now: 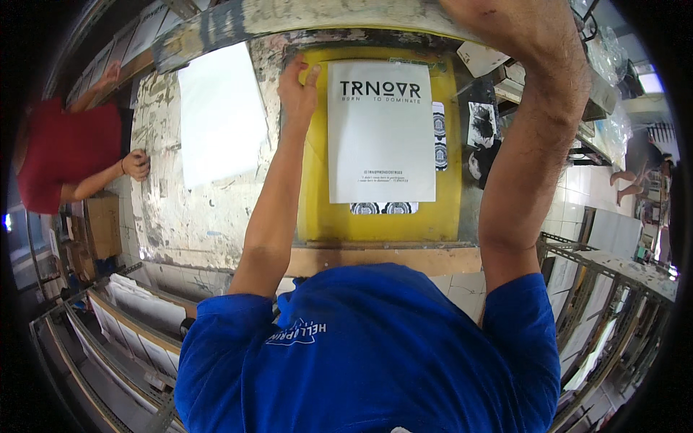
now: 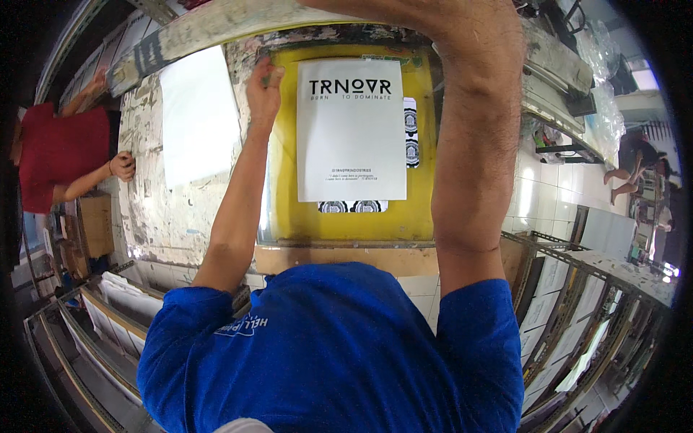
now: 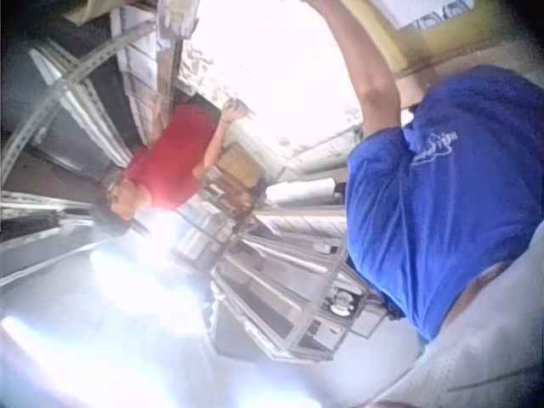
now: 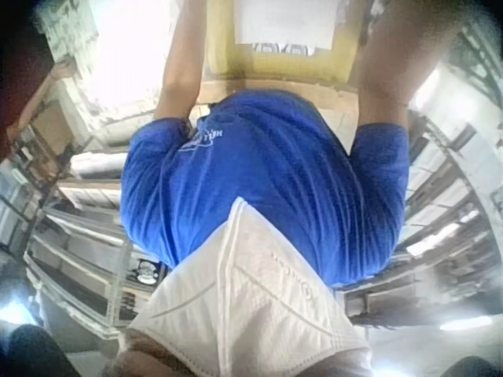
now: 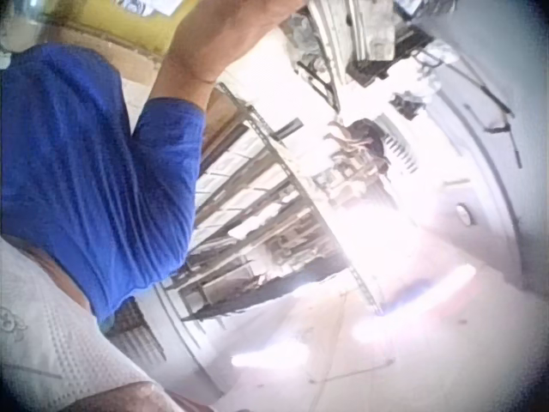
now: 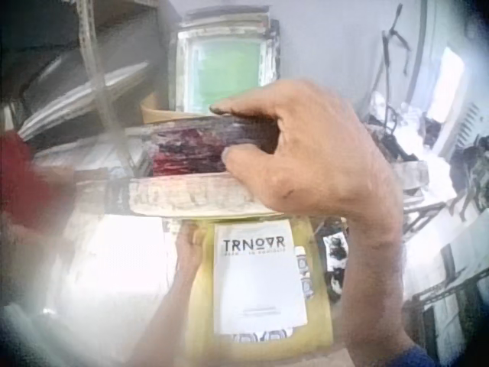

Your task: The person performs screen printing by placing a sheet of paper on a template, lowering a screen, and using a squeegee to apply ink. The person then lifts the screen, removes the printed sheet, and places it aside, repeating this process for multiple sheets.

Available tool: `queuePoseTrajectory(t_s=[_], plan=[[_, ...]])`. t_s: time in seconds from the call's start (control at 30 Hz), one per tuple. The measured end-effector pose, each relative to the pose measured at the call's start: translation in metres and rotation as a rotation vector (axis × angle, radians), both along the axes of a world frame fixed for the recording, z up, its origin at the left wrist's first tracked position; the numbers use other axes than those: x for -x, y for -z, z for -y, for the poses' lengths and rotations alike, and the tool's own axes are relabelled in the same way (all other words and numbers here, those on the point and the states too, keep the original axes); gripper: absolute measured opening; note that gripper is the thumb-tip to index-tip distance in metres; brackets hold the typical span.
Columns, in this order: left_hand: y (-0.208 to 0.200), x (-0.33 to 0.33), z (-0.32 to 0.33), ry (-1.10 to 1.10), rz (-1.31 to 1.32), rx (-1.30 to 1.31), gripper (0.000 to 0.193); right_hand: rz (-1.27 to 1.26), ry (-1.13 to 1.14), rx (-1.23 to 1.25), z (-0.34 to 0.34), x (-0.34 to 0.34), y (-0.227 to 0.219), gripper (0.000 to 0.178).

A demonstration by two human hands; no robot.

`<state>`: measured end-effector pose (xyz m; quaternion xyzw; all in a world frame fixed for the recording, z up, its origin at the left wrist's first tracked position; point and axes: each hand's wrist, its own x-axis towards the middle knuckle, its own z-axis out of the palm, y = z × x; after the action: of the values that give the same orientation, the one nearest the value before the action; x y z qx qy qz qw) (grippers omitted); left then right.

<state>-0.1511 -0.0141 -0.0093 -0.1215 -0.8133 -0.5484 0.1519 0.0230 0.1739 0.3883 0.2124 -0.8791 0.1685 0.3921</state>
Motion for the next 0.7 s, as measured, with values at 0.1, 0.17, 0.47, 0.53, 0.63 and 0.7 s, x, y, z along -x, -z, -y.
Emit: queuePoseTrajectory(t_s=[0.1,0.17,0.47,0.53,0.63,0.7], plan=[[0.027,0.010,-0.023,-0.082,-0.012,0.465,0.050,0.329,-0.065,0.145,-0.007,0.003,-0.027,0.045],[0.022,0.003,-0.044,-0.091,-0.013,0.659,0.043,0.436,-0.038,0.201,-0.014,0.004,-0.030,0.044],[0.025,0.021,-0.045,0.002,0.115,0.468,0.011,0.134,-0.056,0.084,-0.015,0.015,-0.008,0.042],[0.020,0.022,-0.042,0.029,0.248,0.288,0.010,0.287,-0.020,0.136,-0.007,0.005,-0.021,0.042],[0.000,0.015,-0.035,0.028,0.132,0.229,0.010,0.245,0.053,0.037,0.004,0.004,-0.016,0.042],[-0.032,-0.005,-0.037,0.073,0.094,0.237,0.010,0.293,0.009,0.151,-0.018,0.026,0.000,0.042]])
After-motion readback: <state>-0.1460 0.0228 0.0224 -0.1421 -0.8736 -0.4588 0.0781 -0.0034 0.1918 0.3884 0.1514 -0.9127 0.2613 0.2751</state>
